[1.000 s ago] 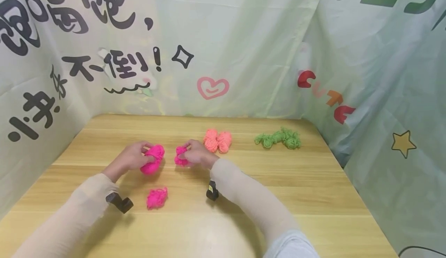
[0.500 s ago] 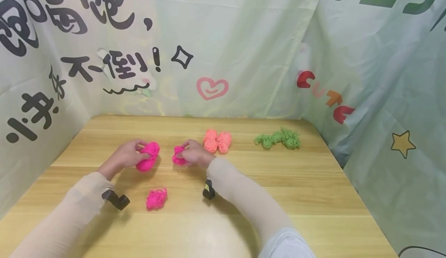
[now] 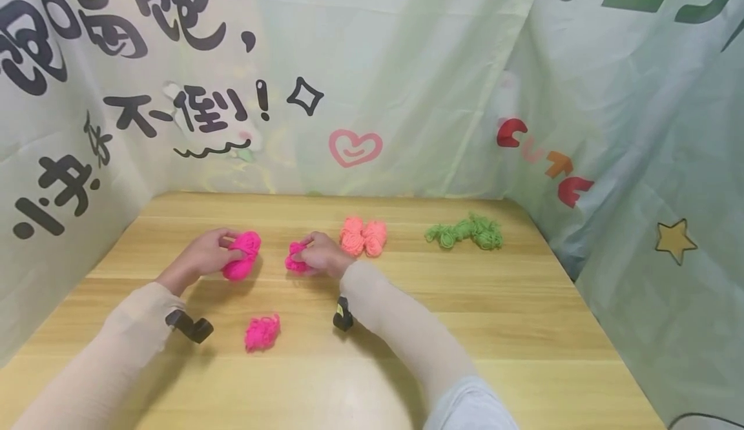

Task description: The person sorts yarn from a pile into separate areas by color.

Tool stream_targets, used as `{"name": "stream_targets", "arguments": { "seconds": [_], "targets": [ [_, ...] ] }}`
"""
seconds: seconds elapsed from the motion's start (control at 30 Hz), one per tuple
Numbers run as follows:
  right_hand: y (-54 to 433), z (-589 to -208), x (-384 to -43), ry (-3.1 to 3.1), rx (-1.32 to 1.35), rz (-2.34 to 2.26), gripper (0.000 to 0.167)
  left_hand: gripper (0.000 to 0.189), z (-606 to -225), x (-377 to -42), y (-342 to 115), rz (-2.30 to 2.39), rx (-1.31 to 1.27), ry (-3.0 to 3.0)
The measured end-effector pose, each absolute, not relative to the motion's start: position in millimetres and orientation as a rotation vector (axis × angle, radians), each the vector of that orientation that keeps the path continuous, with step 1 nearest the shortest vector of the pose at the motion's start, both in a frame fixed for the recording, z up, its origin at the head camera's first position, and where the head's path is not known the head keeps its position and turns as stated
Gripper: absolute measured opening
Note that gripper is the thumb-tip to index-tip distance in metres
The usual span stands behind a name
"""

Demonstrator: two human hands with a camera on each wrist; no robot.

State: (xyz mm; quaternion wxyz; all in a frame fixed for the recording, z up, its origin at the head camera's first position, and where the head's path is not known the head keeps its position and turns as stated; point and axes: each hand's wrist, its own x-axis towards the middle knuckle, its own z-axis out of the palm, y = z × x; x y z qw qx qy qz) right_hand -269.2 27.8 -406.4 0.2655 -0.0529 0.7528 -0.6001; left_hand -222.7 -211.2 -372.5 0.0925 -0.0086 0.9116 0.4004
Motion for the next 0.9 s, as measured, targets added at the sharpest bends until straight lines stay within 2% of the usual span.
{"name": "stream_targets", "arguments": {
  "seconds": [0.9],
  "targets": [
    [-5.5, -409.1, -272.4, 1.898, -0.111, -1.733, 0.034, 0.057, -389.6, -237.1, -250.8, 1.757, 0.059, 2.256]
  ]
}}
